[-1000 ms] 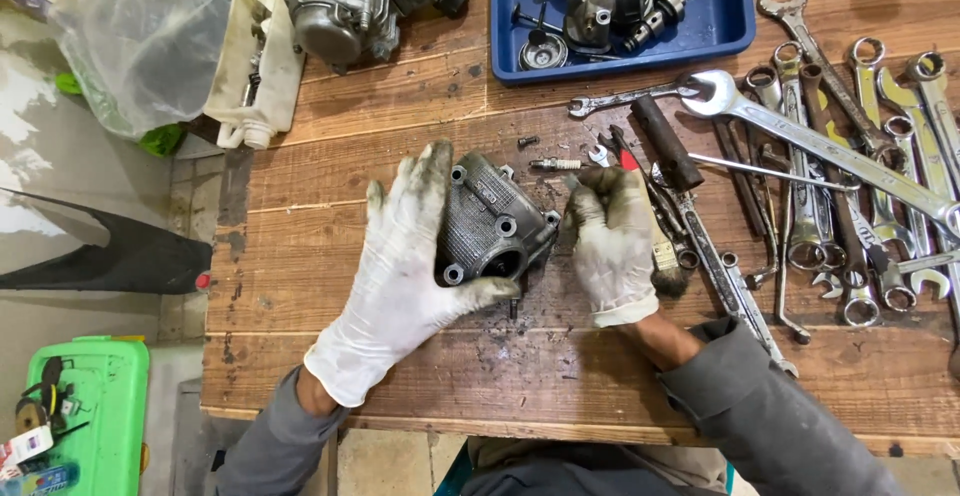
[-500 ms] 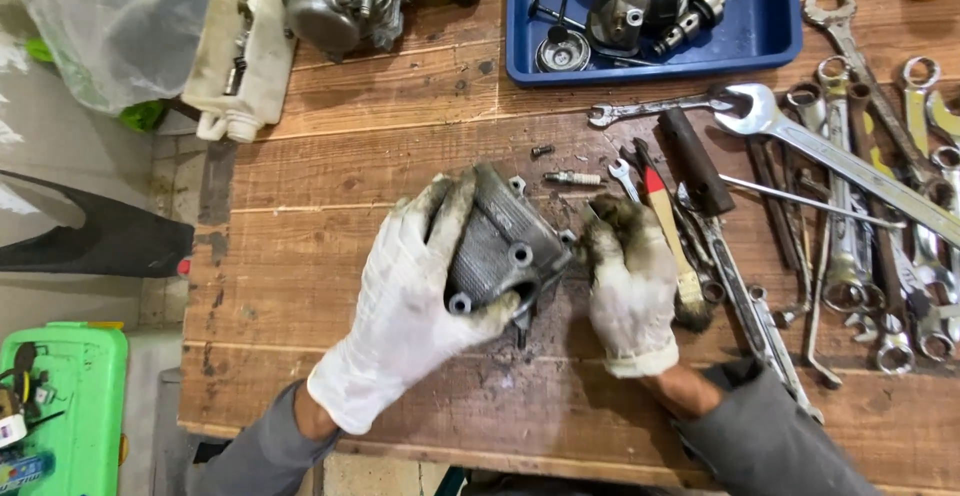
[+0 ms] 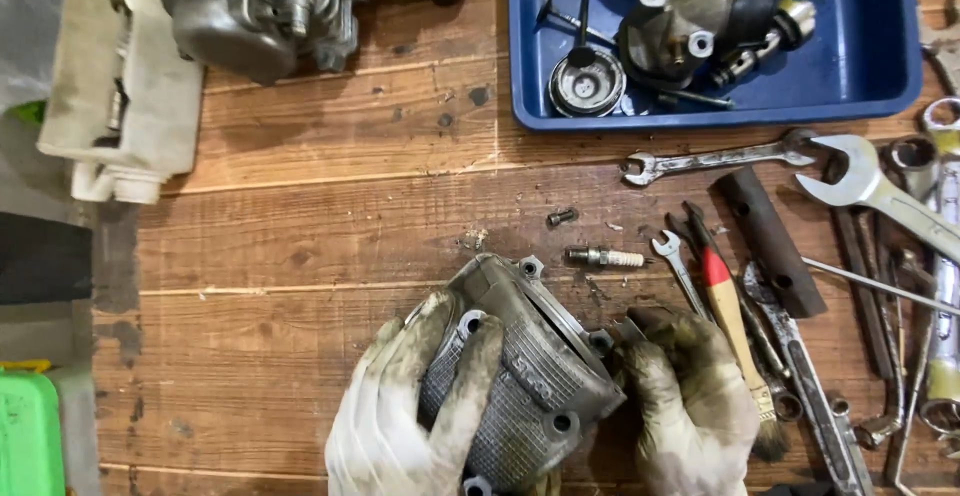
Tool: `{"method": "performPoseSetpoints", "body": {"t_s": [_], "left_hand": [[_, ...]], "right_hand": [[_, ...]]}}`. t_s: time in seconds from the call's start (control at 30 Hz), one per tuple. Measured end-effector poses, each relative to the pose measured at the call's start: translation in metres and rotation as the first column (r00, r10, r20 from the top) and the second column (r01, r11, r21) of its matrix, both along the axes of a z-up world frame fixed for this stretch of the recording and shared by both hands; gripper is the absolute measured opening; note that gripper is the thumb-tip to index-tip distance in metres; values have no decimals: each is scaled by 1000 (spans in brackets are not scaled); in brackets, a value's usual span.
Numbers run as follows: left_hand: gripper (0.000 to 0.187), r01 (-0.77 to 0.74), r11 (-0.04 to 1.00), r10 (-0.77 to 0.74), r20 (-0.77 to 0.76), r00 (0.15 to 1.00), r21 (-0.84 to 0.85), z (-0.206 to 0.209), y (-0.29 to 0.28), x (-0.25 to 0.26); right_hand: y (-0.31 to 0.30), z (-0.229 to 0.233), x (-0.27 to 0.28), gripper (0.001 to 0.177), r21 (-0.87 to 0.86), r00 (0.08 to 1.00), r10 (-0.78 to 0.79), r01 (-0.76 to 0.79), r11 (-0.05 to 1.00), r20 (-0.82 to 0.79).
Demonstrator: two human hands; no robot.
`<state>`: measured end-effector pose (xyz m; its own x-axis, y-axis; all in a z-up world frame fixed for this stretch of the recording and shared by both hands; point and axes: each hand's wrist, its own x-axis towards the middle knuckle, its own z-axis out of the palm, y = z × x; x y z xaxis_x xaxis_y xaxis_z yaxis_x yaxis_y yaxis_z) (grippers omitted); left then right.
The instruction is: The person scrubs a metal engine cylinder head with a wire brush, focusing on the top surface and bolt holes. They rotate the part to access different areas and continue scrubbing until the end of the clip.
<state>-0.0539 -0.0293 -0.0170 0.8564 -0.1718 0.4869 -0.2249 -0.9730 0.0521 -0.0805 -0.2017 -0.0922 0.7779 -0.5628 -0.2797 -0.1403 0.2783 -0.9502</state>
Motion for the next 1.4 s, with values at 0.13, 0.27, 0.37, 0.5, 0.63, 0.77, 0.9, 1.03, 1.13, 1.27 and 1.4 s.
{"method": "performPoseSetpoints", "body": {"t_s": [0.13,0.27,0.37,0.5,0.63,0.77,0.9,1.03,1.13,1.27,1.4], "left_hand": [[44,-206,944,152,-213,965,-259,7,1,-1],[63,414,889,-455,-291,842,-194,14,37,12],[97,633,739,-669,-368,646,-231,22,47,26],[129,674,709,-683,-443,581,-208,32,50,25],[134,642,748,-631,-484,606,-172,33,55,14],[117,412,789,-597,-408,691,-456,27,64,-8],[113,292,761,-577,-399,713,-579,16,75,-26],[115,269,752,-554,-357,752,-602,16,72,-29],[108,237,744,-544,-360,758,-625,16,70,-31],[103,271,748,-561,-358,746,-606,18,71,-29],[103,289,755,-577,-389,718,-589,18,76,-28]], "right_hand": [[2,4,1,26,82,997,-71,71,994,-1],[-8,6,5,24,-186,988,153,-149,971,11],[-14,-5,4,25,-223,984,173,-161,961,33],[-19,-20,3,30,-275,980,185,-159,948,69],[-17,-28,1,42,-204,985,110,-81,975,131],[-13,-29,0,36,43,962,76,-90,995,263],[-14,-38,1,41,-151,968,84,-49,987,236],[-17,-28,8,24,-173,943,189,-145,974,274],[-18,-24,7,47,-376,945,249,-157,913,211],[-10,6,15,17,-254,902,341,-275,927,266],[-13,-11,12,19,-215,920,282,-227,950,273]]}}
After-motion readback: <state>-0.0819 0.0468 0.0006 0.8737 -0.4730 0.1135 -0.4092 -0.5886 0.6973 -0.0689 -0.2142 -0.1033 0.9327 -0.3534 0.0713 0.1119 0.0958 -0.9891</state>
